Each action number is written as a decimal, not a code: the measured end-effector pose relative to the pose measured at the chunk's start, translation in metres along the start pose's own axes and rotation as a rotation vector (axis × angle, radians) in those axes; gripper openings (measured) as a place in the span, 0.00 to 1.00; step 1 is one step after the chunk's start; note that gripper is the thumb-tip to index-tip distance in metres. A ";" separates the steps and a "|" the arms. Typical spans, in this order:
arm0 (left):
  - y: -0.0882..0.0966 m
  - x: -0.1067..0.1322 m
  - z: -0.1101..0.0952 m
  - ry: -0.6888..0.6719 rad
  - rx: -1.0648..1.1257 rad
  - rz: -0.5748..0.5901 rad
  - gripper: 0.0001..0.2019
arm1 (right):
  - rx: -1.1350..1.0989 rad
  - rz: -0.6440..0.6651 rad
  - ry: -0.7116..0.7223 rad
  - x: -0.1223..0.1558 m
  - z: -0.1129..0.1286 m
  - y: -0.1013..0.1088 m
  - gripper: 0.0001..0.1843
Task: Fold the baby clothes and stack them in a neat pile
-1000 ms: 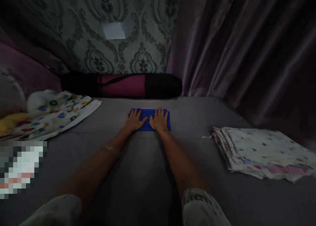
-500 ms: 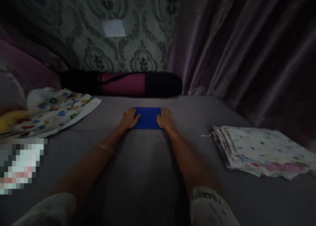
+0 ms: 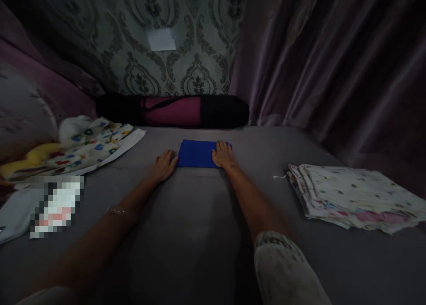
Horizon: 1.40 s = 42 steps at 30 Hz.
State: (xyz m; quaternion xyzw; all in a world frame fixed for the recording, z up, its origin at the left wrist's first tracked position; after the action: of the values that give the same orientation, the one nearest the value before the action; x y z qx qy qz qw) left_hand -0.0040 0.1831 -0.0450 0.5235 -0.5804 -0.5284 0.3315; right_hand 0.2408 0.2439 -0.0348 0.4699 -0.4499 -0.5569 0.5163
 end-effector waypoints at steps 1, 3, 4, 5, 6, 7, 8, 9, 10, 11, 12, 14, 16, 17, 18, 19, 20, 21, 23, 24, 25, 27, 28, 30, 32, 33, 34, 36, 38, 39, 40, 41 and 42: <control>0.001 0.003 0.000 -0.006 -0.012 -0.008 0.31 | 0.006 0.017 -0.008 0.000 -0.001 -0.004 0.34; 0.002 0.007 -0.001 -0.015 -0.028 -0.022 0.29 | 0.018 0.026 -0.017 -0.001 -0.004 -0.008 0.34; 0.002 0.007 -0.001 -0.014 -0.034 -0.022 0.29 | 0.024 0.030 -0.016 -0.002 -0.005 -0.009 0.34; 0.002 0.007 -0.002 -0.013 -0.036 -0.021 0.28 | 0.032 0.039 -0.015 -0.003 -0.005 -0.010 0.34; 0.002 0.006 -0.003 -0.014 -0.037 -0.021 0.28 | 0.039 0.054 -0.019 -0.003 -0.006 -0.009 0.34; 0.002 0.005 -0.004 -0.017 -0.035 -0.024 0.27 | 0.047 0.068 -0.026 -0.004 -0.005 -0.008 0.34; 0.003 0.005 -0.005 -0.019 -0.032 -0.030 0.26 | 0.054 0.069 -0.035 -0.004 -0.002 -0.006 0.34; 0.003 0.005 -0.005 -0.019 -0.029 -0.035 0.26 | 0.057 0.056 -0.038 -0.003 0.002 -0.002 0.34; 0.004 0.005 -0.005 -0.015 -0.025 -0.039 0.26 | 0.056 0.031 -0.034 -0.002 0.009 0.002 0.33; 0.004 0.006 -0.004 -0.011 -0.023 -0.041 0.26 | 0.051 0.007 -0.024 0.000 0.018 0.006 0.33; 0.004 0.006 -0.004 -0.007 -0.023 -0.041 0.26 | 0.041 -0.002 -0.008 0.002 0.027 0.008 0.33; 0.004 0.007 -0.003 -0.005 -0.027 -0.037 0.26 | 0.018 0.040 0.010 0.007 0.045 0.004 0.33; 0.004 0.007 -0.004 -0.006 -0.034 -0.028 0.26 | 0.015 0.109 0.001 0.011 0.057 -0.006 0.34; 0.004 0.007 -0.004 -0.007 -0.037 -0.022 0.26 | 0.021 0.123 -0.006 0.013 0.059 -0.010 0.34; 0.004 0.007 -0.005 -0.008 -0.039 -0.017 0.26 | 0.029 0.123 -0.010 0.014 0.060 -0.013 0.34; 0.004 0.007 -0.005 -0.008 -0.039 -0.012 0.26 | 0.037 0.113 -0.011 0.014 0.060 -0.015 0.34; 0.004 0.007 -0.005 -0.007 -0.037 -0.009 0.26 | 0.044 0.099 -0.009 0.014 0.059 -0.016 0.34; 0.005 0.007 -0.006 -0.006 -0.034 -0.008 0.26 | 0.048 0.090 -0.008 0.013 0.058 -0.017 0.33; 0.006 0.007 -0.006 -0.004 -0.028 -0.015 0.26 | 0.054 0.102 -0.009 0.011 0.056 -0.016 0.33; 0.007 0.008 -0.007 -0.005 -0.025 -0.024 0.26 | 0.055 0.116 -0.017 0.010 0.057 -0.015 0.33; 0.008 0.008 -0.007 -0.006 -0.020 -0.037 0.26 | 0.054 0.127 -0.028 0.010 0.059 -0.014 0.33; 0.011 0.009 -0.008 -0.006 -0.003 -0.069 0.25 | 0.037 0.110 -0.026 0.009 0.071 -0.008 0.33; 0.013 0.010 -0.008 -0.006 0.010 -0.084 0.25 | 0.021 0.086 -0.009 0.010 0.081 -0.005 0.33; 0.014 0.010 -0.007 -0.005 0.035 -0.095 0.25 | -0.014 0.038 0.047 0.012 0.105 -0.002 0.33; 0.015 0.010 -0.007 -0.002 0.053 -0.094 0.25 | -0.040 0.029 0.090 0.014 0.125 -0.006 0.33; 0.015 0.010 -0.006 -0.001 0.059 -0.091 0.25 | -0.048 0.041 0.096 0.014 0.132 -0.011 0.33; 0.014 0.010 -0.006 0.000 0.063 -0.090 0.25 | -0.051 0.059 0.096 0.015 0.137 -0.016 0.33; 0.014 0.010 -0.006 -0.001 0.069 -0.092 0.25 | -0.054 0.096 0.090 0.014 0.141 -0.025 0.33; 0.014 0.010 -0.006 -0.004 0.074 -0.091 0.25 | -0.054 0.111 0.086 0.013 0.140 -0.028 0.33; 0.015 0.010 -0.006 -0.004 0.077 -0.091 0.25 | -0.053 0.114 0.086 0.012 0.139 -0.028 0.34; 0.015 0.010 -0.006 -0.001 0.081 -0.092 0.25 | -0.048 0.122 0.083 0.011 0.139 -0.027 0.34; 0.015 0.011 -0.006 0.003 0.085 -0.092 0.25 | -0.037 0.140 0.076 0.010 0.139 -0.026 0.34; 0.016 0.011 -0.006 0.006 0.090 -0.096 0.26 | -0.021 0.159 0.068 0.008 0.141 -0.025 0.34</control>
State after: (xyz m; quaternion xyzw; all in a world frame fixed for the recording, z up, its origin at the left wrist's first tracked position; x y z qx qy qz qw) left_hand -0.0047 0.1692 -0.0305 0.5668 -0.5767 -0.5156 0.2835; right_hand 0.0979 0.2399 -0.0384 0.4460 -0.4622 -0.5025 0.5788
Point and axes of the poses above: each hand's wrist, its own x-axis away from the middle knuckle, its own y-axis out of the back of the hand, z = x × y, the point moved 7 cm from there along -x, towards the middle knuckle, and after that the axes turned 12 degrees about -y, right-handed, at the moved point
